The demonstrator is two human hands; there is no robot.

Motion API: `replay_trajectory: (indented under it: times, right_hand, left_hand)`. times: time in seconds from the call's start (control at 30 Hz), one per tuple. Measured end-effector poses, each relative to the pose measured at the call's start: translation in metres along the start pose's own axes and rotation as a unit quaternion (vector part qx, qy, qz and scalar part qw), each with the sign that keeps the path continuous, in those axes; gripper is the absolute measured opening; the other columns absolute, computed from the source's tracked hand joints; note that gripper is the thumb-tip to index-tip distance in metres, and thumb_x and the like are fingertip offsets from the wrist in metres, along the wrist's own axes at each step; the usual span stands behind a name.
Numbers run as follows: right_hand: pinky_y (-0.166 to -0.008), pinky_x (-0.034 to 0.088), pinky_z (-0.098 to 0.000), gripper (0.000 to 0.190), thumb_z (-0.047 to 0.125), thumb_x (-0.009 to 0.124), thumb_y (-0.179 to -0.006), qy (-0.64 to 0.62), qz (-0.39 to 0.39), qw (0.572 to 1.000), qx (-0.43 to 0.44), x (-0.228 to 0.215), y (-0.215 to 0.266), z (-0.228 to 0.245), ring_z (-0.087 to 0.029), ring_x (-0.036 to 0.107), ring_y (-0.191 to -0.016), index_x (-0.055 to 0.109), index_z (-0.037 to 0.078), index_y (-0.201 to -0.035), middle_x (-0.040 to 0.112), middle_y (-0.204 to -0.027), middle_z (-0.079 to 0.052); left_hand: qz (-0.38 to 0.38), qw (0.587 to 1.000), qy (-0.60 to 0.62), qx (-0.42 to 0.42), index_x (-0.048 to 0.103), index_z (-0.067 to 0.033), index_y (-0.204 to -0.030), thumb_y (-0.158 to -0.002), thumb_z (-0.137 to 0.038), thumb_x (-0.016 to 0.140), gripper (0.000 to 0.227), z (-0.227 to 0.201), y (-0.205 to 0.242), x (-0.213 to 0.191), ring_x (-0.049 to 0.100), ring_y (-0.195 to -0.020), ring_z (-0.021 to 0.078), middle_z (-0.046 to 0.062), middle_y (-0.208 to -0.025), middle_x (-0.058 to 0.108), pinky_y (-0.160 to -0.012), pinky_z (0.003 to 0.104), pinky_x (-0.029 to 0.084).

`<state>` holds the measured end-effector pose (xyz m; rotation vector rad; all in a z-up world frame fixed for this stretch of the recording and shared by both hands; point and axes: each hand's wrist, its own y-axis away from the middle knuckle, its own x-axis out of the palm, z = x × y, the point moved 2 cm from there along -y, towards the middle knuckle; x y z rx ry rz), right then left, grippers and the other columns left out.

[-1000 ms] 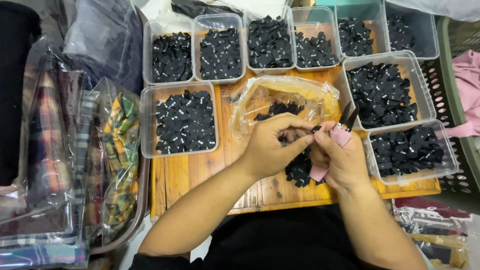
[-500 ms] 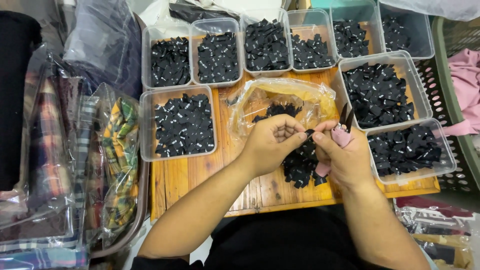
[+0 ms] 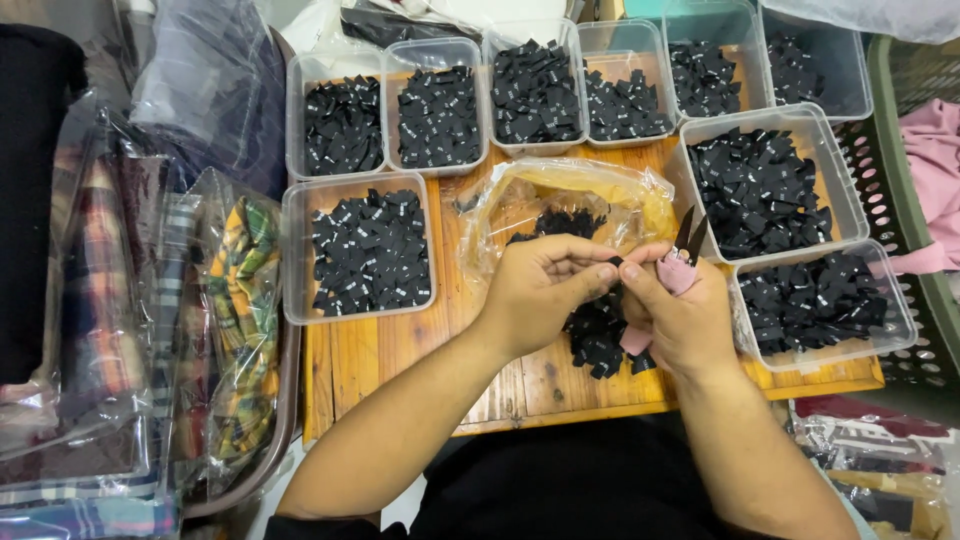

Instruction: The person uses pink-handled scissors to cut small black fabric tags into smaller pieces. The cut pieces are placed into a plastic bag on the table. Multiple clear containers filled with similar black tags are arranged around the workspace.

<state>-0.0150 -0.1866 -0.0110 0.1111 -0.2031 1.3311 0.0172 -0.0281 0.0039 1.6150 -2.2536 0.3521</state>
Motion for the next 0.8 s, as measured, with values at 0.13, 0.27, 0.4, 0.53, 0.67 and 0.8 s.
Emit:
replay_trajectory:
  times: [0.13, 0.27, 0.4, 0.53, 0.67, 0.8]
  right_hand:
    - [-0.029, 0.038, -0.0233, 0.007, -0.001, 0.068, -0.093, 0.013, -0.002, 1.0, -0.01, -0.004, -0.001, 0.003, -0.011, 0.041, -0.027, 0.065, -0.003, -0.099, 0.034, -0.046, -0.001]
    - [-0.032, 0.039, -0.021, 0.027, 0.021, 0.05, -0.104, 0.1, 0.089, 0.989, -0.055, -0.021, -0.002, -0.006, -0.013, 0.049, -0.028, 0.062, -0.004, -0.104, 0.039, -0.044, -0.003]
    - [-0.043, 0.037, -0.0226, 0.051, 0.037, 0.032, -0.109, 0.23, 0.158, 0.954, -0.11, -0.021, 0.0, -0.012, -0.009, 0.042, -0.04, 0.064, -0.002, -0.099, 0.037, -0.05, 0.001]
    - [-0.051, 0.046, -0.0352, 0.032, 0.024, 0.04, -0.108, 0.383, 0.137, 0.902, -0.142, -0.02, 0.005, -0.003, -0.025, 0.051, -0.045, 0.066, 0.01, -0.096, 0.048, -0.048, -0.005]
    - [-0.057, 0.051, -0.0462, 0.033, 0.033, 0.041, -0.107, 0.432, 0.135, 0.883, -0.126, -0.023, 0.005, -0.009, -0.042, 0.061, -0.058, 0.062, 0.014, -0.093, 0.056, -0.055, -0.015]
    - [-0.058, 0.05, -0.0505, 0.034, 0.037, 0.04, -0.107, 0.454, 0.132, 0.872, -0.126, -0.025, 0.006, -0.012, -0.048, 0.063, -0.064, 0.061, 0.014, -0.094, 0.058, -0.059, -0.019]
  left_hand:
    - [-0.007, 1.0, -0.001, 0.005, 0.073, 0.0055, -0.108, -0.093, -0.003, 0.074, 0.017, -0.003, -0.001, 0.0, 0.074, -0.08, 0.014, 0.013, -0.085, 0.074, -0.071, 0.025, 0.064]
    - [-0.017, 0.999, -0.017, 0.038, 0.072, 0.0028, -0.107, -0.094, -0.006, 0.073, 0.016, -0.007, -0.001, 0.0, 0.071, -0.077, 0.0103, 0.008, -0.08, 0.07, -0.067, 0.022, 0.062]
    - [-0.018, 0.999, -0.011, 0.04, 0.072, 0.0013, -0.106, -0.095, -0.007, 0.072, 0.014, -0.007, -0.001, 0.0, 0.069, -0.077, 0.0065, 0.004, -0.079, 0.069, -0.067, 0.02, 0.06]
    - [-0.027, 0.998, -0.014, 0.051, 0.072, 0.0005, -0.105, -0.094, -0.006, 0.072, 0.012, -0.003, -0.001, 0.001, 0.068, -0.076, 0.0049, 0.003, -0.078, 0.069, -0.067, 0.02, 0.059]
    - [-0.031, 0.997, -0.027, 0.058, 0.071, 0.0013, -0.101, -0.095, -0.003, 0.069, 0.008, -0.009, 0.001, 0.003, 0.068, -0.076, 0.0056, 0.002, -0.075, 0.067, -0.068, 0.02, 0.059]
    - [-0.042, 0.996, -0.036, 0.063, 0.071, 0.0022, -0.1, -0.095, -0.003, 0.069, 0.008, -0.008, 0.004, 0.004, 0.072, -0.075, 0.0082, 0.005, -0.074, 0.07, -0.068, 0.021, 0.061]
